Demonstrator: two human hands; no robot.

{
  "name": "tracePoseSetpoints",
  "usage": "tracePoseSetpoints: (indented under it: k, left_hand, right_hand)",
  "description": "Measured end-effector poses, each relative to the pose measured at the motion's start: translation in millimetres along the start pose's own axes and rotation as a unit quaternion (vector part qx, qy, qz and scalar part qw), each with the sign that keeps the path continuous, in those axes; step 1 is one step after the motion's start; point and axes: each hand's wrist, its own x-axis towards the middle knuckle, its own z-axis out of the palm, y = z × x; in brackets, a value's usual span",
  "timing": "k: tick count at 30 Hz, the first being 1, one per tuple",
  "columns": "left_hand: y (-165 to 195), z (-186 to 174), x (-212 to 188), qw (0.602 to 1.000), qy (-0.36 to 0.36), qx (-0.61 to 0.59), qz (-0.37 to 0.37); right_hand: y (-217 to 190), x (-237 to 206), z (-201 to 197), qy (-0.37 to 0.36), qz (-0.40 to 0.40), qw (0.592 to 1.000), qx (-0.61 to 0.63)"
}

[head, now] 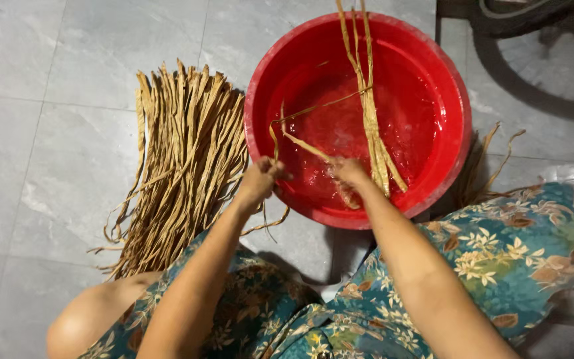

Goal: The person sits on a tiled floor and repeatedly submerges bundles of dried, light-brown plant strips into a red basin filled with water. They agitate the strips by hand to ensure they are fully soaked, then lift them out and place them back into the pile on the floor.

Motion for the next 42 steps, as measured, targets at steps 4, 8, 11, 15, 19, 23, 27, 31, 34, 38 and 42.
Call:
tracePoseSetpoints:
  k: [4, 8, 11, 15, 19, 23, 27, 31, 34, 38, 42]
  left_hand:
    - [-9, 29, 2, 0.999, 0.016, 0.024, 0.043]
    - [-10, 39, 5, 0.992, 0.045, 0.059, 0.101]
    - [-8, 41, 12, 0.957, 0.114, 0.164, 0.213]
    - [-8, 42, 17, 0.949, 0.075, 0.263, 0.155]
    - [-3, 39, 3, 0.922, 0.047, 0.341, 0.179]
    - [21, 36, -27, 0.905, 0.007, 0.378, 0.194]
    - [58, 27, -67, 0.922, -0.053, 0.339, 0.178]
    - [95, -2, -110, 0.934, -0.101, 0.314, 0.136]
    - [113, -42, -141, 0.961, -0.121, 0.245, 0.042]
    - [114, -60, -131, 0.951, -0.071, 0.294, 0.065]
    - [86, -34, -85, 0.937, 0.009, 0.350, 0.013]
  right_hand:
    - [-27, -10, 26, -0.095, -0.139, 0.947, 0.272]
    - [-58, -31, 32, -0.132, -0.185, 0.912, 0.342]
    - [-65, -39, 47, -0.101, -0.219, 0.914, 0.325]
    - [-54, -35, 66, -0.036, -0.196, 0.933, 0.298]
    - [-47, -28, 62, 0.016, -0.098, 0.941, 0.325]
    - [-55, -19, 48, 0.026, -0.094, 0.921, 0.378]
    - [-65, -3, 7, 0.015, -0.124, 0.893, 0.432]
    - [-61, 3, -99, 0.167, -0.007, 0.881, 0.443]
    - [-46, -7, -163, 0.206, -0.046, 0.830, 0.517]
    - [-42, -28, -179, 0.224, -0.150, 0.747, 0.607]
    - [-62, -50, -83, 0.086, -0.144, 0.938, 0.304]
